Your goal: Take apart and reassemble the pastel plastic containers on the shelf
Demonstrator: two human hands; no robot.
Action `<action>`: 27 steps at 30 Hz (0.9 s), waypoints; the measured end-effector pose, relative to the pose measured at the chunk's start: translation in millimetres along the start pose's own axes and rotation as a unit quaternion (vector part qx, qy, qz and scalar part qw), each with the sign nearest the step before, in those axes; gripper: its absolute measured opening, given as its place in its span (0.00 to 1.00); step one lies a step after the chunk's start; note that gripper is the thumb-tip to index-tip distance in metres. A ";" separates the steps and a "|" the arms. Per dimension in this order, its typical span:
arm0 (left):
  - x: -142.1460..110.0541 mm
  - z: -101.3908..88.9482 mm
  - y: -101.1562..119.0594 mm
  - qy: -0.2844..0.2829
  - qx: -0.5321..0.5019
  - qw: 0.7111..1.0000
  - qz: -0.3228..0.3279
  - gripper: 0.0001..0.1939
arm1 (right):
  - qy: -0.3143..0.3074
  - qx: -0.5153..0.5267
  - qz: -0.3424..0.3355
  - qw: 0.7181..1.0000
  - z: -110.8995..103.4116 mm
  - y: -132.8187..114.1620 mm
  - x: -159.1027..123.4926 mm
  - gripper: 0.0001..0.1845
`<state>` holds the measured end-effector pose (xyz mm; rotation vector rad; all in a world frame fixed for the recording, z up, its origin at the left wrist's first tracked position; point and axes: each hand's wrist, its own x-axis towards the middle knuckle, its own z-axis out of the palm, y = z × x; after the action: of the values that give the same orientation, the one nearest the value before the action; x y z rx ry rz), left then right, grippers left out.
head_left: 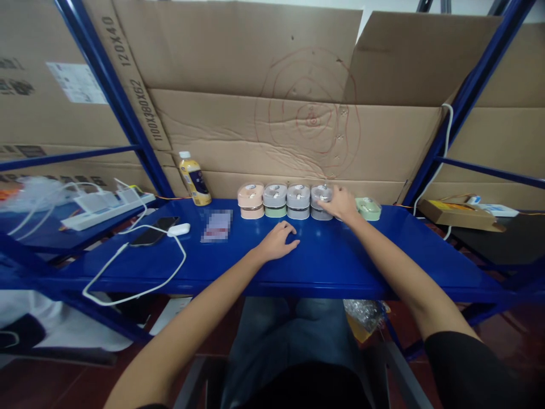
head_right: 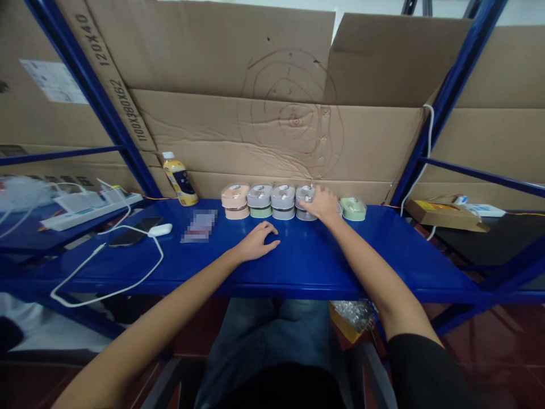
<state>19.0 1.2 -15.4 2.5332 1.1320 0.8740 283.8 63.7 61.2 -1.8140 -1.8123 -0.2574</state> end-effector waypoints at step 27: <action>2.1 -9.0 -0.6 0.009 -0.336 0.940 -0.060 0.52 | -0.350 0.349 -0.264 0.828 -16.7 9.9 -60.3 0.45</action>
<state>14.2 2.9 -7.6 1.8813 0.7936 1.0339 293.3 4.1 42.1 -0.8876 -2.4219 0.8903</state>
